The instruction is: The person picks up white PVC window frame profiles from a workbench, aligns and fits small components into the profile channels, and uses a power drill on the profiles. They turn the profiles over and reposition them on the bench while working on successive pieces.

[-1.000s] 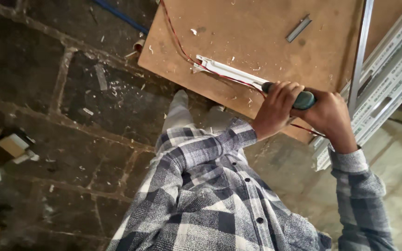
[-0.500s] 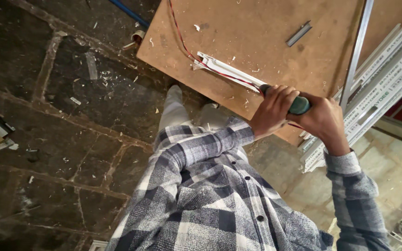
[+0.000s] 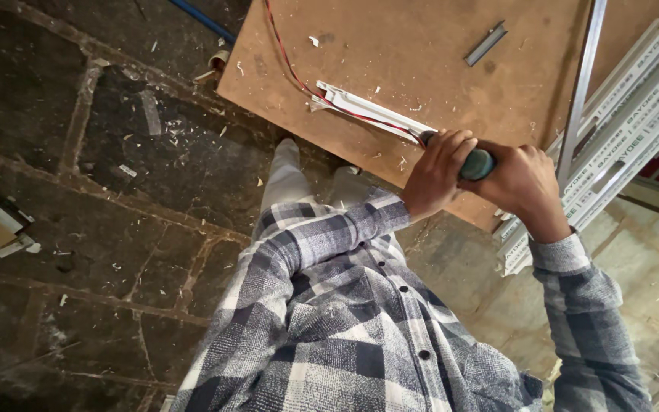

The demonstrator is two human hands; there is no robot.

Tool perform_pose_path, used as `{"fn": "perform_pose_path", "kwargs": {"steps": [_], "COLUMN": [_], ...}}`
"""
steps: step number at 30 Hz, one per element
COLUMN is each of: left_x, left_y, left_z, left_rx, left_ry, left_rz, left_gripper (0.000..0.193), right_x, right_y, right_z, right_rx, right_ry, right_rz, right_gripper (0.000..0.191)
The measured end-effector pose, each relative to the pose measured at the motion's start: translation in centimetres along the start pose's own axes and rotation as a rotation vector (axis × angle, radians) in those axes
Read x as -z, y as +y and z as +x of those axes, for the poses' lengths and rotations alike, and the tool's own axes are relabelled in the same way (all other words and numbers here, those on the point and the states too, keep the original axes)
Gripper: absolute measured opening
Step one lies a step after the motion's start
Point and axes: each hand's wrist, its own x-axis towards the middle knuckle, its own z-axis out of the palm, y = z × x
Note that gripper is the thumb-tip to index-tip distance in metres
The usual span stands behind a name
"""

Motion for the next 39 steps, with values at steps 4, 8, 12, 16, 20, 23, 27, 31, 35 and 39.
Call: {"fn": "perform_pose_path", "kwargs": {"steps": [4, 8, 12, 16, 20, 23, 27, 31, 35, 39], "left_x": [-0.2, 0.1, 2.7, 3.6, 0.7, -1.3, -3.9, -4.8, -4.7, -6.1], "left_y": [-0.6, -2.6, -7.4, -11.6, -13.2, -13.2, -11.6, -10.3, -9.6, -8.4], "left_z": [-0.8, -3.8, -8.8, -12.2, -10.8, -8.6, -7.6, -7.1, -6.8, -7.2], "left_rx": [0.047, 0.035, -0.249, -0.333, -0.156, -0.078, -0.100, -0.070, -0.136, 0.046], "left_ry": [-0.042, -0.040, -0.269, -0.557, -0.605, -0.621, -0.699, -0.708, -0.785, -0.461], "left_rz": [-0.051, 0.079, 0.146, 0.361, 0.698, 0.758, 0.958, 0.914, 0.853, 0.638], "left_gripper": [0.092, 0.074, 0.057, 0.040, 0.055, 0.061, 0.070, 0.071, 0.066, 0.043], "right_x": [0.4, 0.7, 0.6, 1.5, 1.6, -1.0, -9.5, -18.9, -22.7, -21.8], "right_y": [-0.5, -0.9, -0.3, 2.7, 7.0, 11.3, 18.1, 23.2, 25.9, 25.5], "right_z": [0.2, 1.1, 1.6, 0.1, -3.1, -5.6, -6.0, -2.4, 3.2, 6.3], "right_rx": [0.018, 0.121, 0.137, 0.122, -0.224, -0.318, -0.394, -0.277, -0.183, -0.175], "right_ry": [-0.031, -0.062, -0.138, 0.021, 0.016, 0.152, 0.296, 0.345, 0.410, 0.325], "right_rz": [-0.095, -0.191, -0.194, 0.126, 0.758, 1.186, 1.863, 2.558, 2.960, 2.705], "right_gripper": [0.057, 0.059, 0.051, 0.058, 0.052, 0.041, 0.045, 0.059, 0.068, 0.066]}}
